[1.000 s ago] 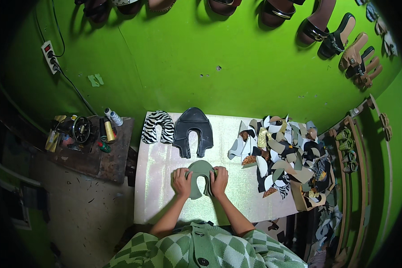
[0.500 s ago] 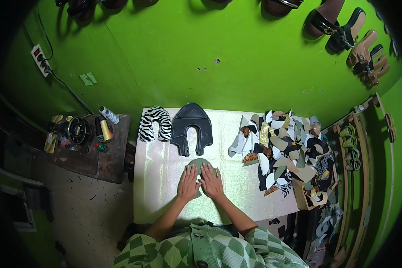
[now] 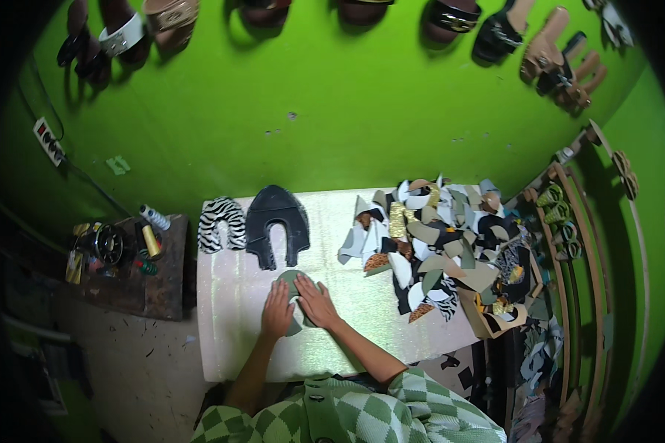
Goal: Organizing and sorting various pieces of leather or fabric used for shoe manufacturing.
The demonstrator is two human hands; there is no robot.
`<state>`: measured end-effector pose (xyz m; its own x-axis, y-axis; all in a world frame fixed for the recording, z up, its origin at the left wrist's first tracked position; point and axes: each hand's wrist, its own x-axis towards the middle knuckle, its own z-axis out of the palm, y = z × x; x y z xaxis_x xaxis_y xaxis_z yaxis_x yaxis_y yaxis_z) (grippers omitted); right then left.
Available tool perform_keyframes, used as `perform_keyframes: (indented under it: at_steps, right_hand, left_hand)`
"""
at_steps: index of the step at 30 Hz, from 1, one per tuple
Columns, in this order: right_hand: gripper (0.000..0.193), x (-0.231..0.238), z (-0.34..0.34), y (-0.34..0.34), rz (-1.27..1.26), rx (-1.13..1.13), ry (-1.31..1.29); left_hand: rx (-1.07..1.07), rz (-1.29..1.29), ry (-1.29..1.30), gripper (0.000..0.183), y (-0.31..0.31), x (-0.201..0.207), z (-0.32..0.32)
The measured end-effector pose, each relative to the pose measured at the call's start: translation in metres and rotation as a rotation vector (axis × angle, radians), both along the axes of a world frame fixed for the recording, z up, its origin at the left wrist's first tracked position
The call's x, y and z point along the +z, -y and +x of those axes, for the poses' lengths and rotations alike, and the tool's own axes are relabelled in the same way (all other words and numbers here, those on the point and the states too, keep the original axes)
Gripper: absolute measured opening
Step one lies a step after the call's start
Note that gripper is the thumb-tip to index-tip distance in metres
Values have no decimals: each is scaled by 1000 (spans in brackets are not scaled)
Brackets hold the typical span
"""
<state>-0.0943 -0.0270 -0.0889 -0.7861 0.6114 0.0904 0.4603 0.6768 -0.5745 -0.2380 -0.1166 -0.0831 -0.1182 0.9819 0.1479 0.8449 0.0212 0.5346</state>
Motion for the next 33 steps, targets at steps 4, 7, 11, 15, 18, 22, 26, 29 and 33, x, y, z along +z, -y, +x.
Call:
perform_keyframes:
  at_steps: [4,7,11,15,18,22,26,29,33]
  right_hand:
    - [41,19,41,-12,-103,-268,-397]
    - [32,22,94,-31,14,-577,-457]
    - [30,16,181,-63,88,-748,-403]
    - [39,11,257,-95,142,-862,-276]
    - [54,15,297,-114,108,-832,-70]
    - [77,24,318,-135,-33,-669,55]
    - [80,5,325,-157,-271,-689,-225]
    - [63,-12,330,-173,-160,-669,-296]
    - [44,16,322,-186,-70,-1027,-356]
  left_hand:
    - [161,35,108,46,-9,23,28]
    - [270,159,128,41,-35,37,69]
    - [205,179,127,35,-77,37,126]
    - [91,182,149,35,-117,19,181]
    - [65,149,169,43,-141,12,218]
    - [101,135,130,45,-164,5,245]
    - [220,-13,20,40,-173,6,246]
    - [192,-15,70,33,-176,10,245]
    - [252,15,113,31,-172,10,242]
